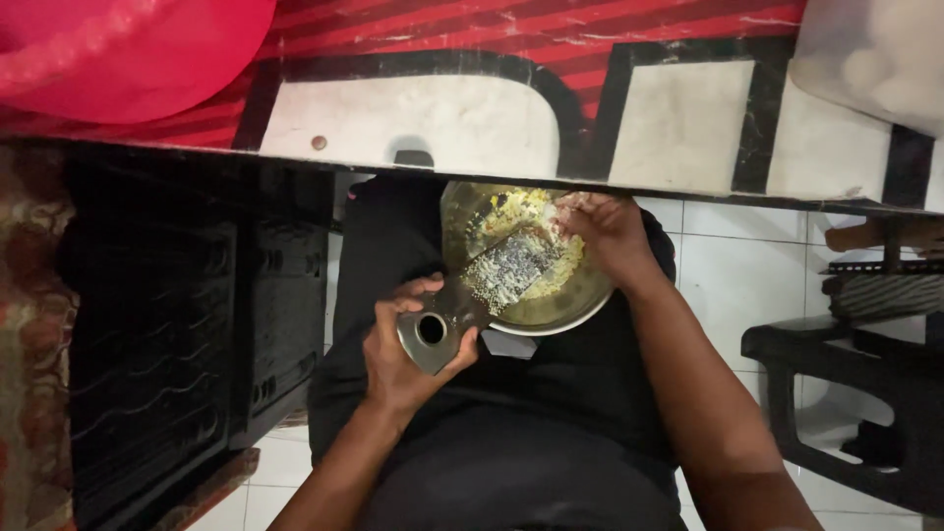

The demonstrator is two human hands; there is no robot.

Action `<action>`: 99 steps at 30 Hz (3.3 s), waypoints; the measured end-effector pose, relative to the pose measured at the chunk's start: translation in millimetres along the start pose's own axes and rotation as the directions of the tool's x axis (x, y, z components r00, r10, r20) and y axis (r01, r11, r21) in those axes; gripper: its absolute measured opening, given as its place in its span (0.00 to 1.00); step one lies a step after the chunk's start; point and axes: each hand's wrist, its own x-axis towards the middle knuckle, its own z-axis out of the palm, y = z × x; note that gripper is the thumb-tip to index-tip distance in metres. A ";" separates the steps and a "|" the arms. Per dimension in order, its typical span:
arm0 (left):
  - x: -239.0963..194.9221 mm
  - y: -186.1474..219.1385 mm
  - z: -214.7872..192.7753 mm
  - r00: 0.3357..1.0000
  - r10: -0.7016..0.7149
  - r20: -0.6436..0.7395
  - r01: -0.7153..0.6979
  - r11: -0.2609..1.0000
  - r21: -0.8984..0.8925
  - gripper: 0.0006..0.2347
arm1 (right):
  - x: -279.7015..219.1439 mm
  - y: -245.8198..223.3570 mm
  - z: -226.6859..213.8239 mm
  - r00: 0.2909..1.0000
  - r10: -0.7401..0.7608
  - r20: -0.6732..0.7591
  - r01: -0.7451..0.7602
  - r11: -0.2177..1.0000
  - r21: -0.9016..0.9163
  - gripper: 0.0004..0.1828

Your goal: Grate a root vegetable into a bowl using a hand grater.

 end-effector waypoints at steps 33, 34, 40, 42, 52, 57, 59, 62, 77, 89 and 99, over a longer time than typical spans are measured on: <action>-6.6 -12.4 0.5 0.998 0.038 0.044 -0.038 0.999 0.004 0.29 | -21.9 -32.4 42.8 0.919 0.348 0.185 -0.074 0.614 -0.786 0.15; -5.0 -10.2 -0.1 0.998 0.041 0.042 -0.041 0.999 0.003 0.29 | -21.7 -27.6 39.4 0.920 0.345 0.185 -0.072 0.614 -0.786 0.15; -6.3 -10.8 0.6 0.999 0.046 0.015 -0.046 0.999 -0.013 0.28 | -18.0 -14.3 32.9 0.935 0.205 0.288 0.042 0.745 -0.666 0.14; -5.7 -9.5 -0.9 0.999 0.044 0.031 -0.045 0.999 0.023 0.28 | -5.4 -18.3 27.6 0.932 -0.041 0.360 0.329 0.515 -0.792 0.12; -2.8 -4.0 -1.1 1.000 0.023 0.006 -0.023 1.000 -0.005 0.27 | 70.9 6.6 52.1 0.919 -0.132 0.372 0.392 0.427 -0.815 0.14; -8.1 -10.6 0.7 0.997 0.067 0.030 -0.067 0.998 0.011 0.27 | 92.4 28.9 58.4 0.870 -0.111 0.480 0.488 0.329 -0.808 0.20; -5.4 -5.6 -0.6 0.999 0.050 0.015 -0.050 0.999 0.019 0.27 | 96.9 37.1 56.4 0.846 -0.169 0.506 0.533 0.306 -0.788 0.20; -5.6 -8.4 0.1 0.999 0.048 0.025 -0.049 0.997 0.053 0.27 | 97.9 32.4 61.2 0.841 -0.208 0.500 0.538 0.212 -0.816 0.20; -2.1 -7.0 -3.0 1.000 0.004 0.020 -0.004 1.000 -0.024 0.28 | -28.1 -161.0 49.9 0.831 -0.266 0.488 0.540 0.178 -0.822 0.13; 1.8 0.4 -3.1 0.999 -0.046 0.017 0.046 0.999 0.017 0.29 | -71.9 -341.0 -39.2 0.642 -0.664 0.384 0.438 -0.093 -0.894 0.08; 1.5 -0.9 -3.5 0.999 -0.044 0.027 0.043 0.999 0.015 0.29 | -6.5 -363.5 -167.8 0.891 -0.415 0.185 0.155 -0.105 -0.982 0.16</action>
